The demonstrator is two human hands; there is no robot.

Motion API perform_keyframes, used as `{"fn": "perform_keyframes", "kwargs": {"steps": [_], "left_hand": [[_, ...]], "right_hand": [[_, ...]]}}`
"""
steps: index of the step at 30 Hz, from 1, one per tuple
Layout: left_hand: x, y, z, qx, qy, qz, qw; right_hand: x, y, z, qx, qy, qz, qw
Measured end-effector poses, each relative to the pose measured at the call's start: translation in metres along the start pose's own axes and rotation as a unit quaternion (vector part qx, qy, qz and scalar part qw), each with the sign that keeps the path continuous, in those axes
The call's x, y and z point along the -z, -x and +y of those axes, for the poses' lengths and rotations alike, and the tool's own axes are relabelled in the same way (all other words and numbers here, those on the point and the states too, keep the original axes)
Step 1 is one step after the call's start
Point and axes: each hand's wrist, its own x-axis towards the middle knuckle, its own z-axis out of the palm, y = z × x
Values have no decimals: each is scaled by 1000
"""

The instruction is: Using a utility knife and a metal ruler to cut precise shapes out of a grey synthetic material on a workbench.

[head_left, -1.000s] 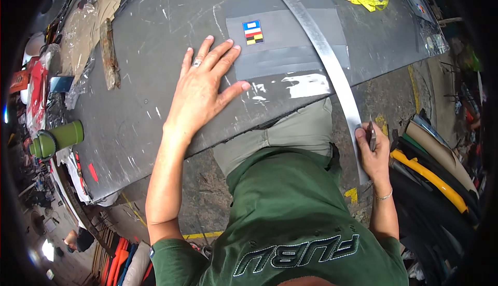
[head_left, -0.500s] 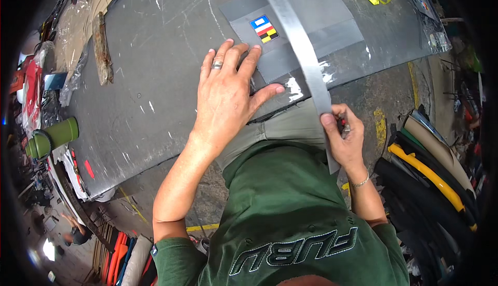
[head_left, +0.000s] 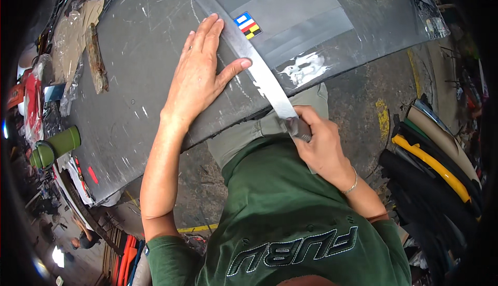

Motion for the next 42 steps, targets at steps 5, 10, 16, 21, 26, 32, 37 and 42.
{"fn": "perform_keyframes", "kwargs": {"steps": [5,10,16,21,26,32,37,42], "left_hand": [[-5,4,-6,-14,-11,12,1000],[-4,1,-5,-20,-28,-2,999],[-8,-3,-10,-22,-38,-1,999],[-7,-5,-8,-30,-54,6,998],[-6,-6,-6,-19,-33,9,999],[-11,-7,-11,-47,-64,29,996],[-13,-7,-11,-31,-47,20,998],[-12,-7,-12,-39,-41,19,998]], "right_hand": [[-1,2,2,176,93,40,979],[-4,1,14,93,-11,13,996],[-6,-3,13,30,-67,0,997],[-5,-7,12,17,-79,-3,997],[-5,-11,23,-87,-145,-51,984],[-9,-17,12,-133,-298,-46,944],[-13,-18,12,-113,-291,-29,950],[-11,-22,11,-115,-289,-35,950]]}}
